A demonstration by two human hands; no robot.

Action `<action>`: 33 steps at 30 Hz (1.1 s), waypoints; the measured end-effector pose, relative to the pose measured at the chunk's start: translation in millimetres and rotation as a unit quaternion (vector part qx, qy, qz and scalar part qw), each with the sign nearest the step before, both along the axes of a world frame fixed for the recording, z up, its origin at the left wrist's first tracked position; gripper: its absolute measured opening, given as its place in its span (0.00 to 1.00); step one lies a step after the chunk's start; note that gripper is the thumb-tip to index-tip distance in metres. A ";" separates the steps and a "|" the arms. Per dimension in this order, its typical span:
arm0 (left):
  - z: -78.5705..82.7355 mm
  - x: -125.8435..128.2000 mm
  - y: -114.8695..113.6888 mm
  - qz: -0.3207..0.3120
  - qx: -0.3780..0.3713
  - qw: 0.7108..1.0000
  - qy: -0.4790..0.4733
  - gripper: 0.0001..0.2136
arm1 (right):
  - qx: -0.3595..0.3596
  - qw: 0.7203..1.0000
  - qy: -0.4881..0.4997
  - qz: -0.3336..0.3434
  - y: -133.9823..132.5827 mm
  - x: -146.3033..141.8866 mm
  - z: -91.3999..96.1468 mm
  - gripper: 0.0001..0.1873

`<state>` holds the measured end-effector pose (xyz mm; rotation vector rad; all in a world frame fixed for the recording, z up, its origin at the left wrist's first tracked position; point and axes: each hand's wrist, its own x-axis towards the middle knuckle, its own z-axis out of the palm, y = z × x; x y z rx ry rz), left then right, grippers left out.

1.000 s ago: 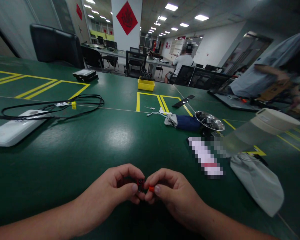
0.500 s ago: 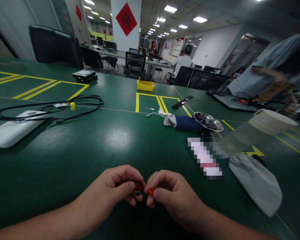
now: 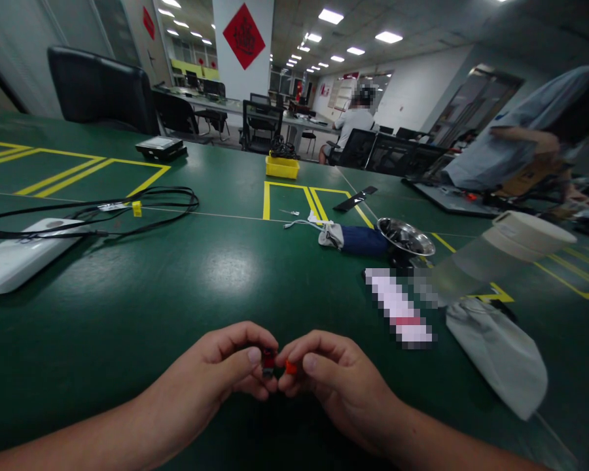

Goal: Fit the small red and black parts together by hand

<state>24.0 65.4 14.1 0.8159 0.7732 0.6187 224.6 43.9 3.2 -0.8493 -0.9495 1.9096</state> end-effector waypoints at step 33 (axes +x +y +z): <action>-0.2 1.4 -1.9 -0.002 0.041 0.999 0.018 0.12 | 0.002 1.000 -0.020 -0.007 -0.8 -0.4 -2.8 0.06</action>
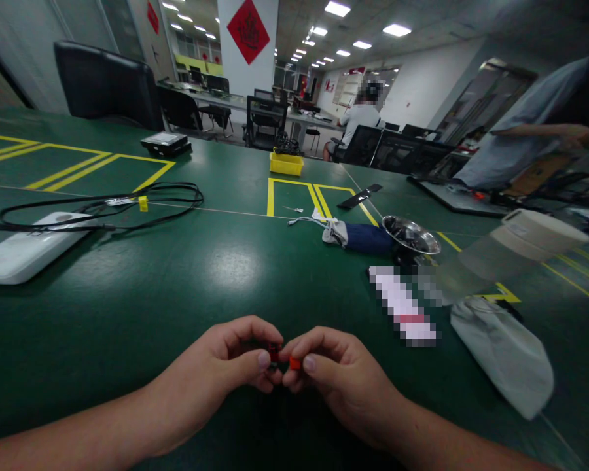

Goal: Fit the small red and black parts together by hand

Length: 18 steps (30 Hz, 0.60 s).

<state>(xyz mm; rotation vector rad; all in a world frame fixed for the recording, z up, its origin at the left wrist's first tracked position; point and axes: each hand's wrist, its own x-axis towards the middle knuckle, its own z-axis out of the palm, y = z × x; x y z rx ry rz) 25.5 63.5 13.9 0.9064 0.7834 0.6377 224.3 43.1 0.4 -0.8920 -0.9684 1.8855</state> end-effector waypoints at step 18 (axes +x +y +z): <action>-8.0 -2.9 2.3 -0.026 0.152 0.987 0.053 0.04 | 0.063 0.997 -0.034 -0.014 -1.2 1.8 -3.4 0.05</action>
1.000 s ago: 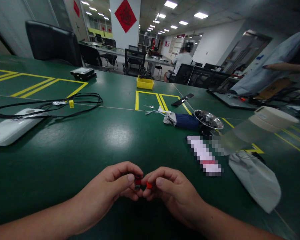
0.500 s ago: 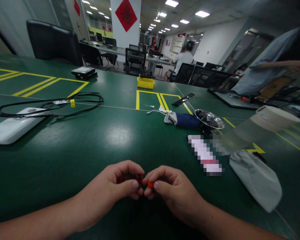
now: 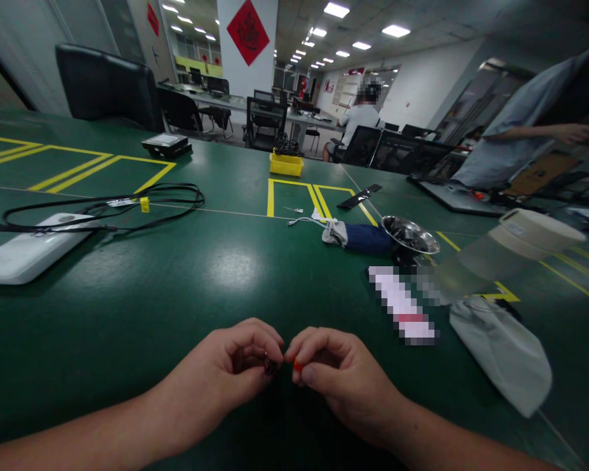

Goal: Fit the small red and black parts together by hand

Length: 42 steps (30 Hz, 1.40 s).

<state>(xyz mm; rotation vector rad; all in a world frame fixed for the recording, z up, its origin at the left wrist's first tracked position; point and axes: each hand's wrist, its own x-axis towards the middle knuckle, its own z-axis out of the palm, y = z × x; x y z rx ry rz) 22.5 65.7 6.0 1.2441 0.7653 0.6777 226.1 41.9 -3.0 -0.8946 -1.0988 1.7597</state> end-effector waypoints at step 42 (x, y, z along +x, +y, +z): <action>6.1 -0.3 -1.4 0.009 -0.123 0.992 -0.020 0.13 | -0.034 0.999 0.029 0.022 -0.7 -0.3 0.5 0.10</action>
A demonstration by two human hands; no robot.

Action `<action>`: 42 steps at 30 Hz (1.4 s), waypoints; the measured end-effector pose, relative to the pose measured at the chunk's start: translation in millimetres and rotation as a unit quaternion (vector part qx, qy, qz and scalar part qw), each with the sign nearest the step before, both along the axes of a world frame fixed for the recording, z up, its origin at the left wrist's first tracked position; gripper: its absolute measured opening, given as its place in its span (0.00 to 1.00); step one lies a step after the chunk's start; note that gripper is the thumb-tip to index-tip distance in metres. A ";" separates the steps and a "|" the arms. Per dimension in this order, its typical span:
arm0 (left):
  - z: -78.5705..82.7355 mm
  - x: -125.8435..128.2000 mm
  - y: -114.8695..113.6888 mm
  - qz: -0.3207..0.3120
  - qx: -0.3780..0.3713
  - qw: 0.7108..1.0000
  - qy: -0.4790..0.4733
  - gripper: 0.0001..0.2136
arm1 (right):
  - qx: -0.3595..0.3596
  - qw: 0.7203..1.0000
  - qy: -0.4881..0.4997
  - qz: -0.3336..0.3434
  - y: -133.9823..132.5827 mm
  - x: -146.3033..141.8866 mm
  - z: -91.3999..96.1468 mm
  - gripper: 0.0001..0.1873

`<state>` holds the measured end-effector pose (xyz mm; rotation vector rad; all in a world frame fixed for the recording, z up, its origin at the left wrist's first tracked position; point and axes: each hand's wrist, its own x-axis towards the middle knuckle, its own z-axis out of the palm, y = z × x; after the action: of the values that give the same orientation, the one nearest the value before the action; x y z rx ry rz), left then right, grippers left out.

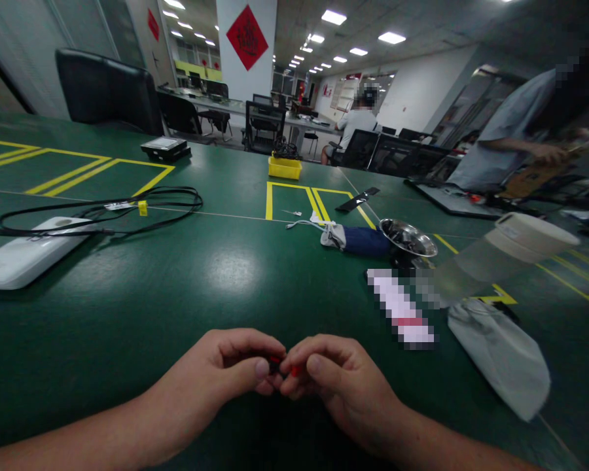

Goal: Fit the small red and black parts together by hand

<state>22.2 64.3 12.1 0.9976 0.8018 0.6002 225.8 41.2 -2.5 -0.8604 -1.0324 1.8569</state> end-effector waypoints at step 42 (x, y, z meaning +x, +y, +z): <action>-1.6 -2.6 -0.4 0.026 -0.079 0.993 -0.087 0.23 | -0.066 0.996 0.066 0.009 -1.7 2.6 5.3 0.39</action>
<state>19.6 64.0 10.5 0.7710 0.7114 0.6488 228.5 39.4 2.8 -0.7947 -0.8460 1.9863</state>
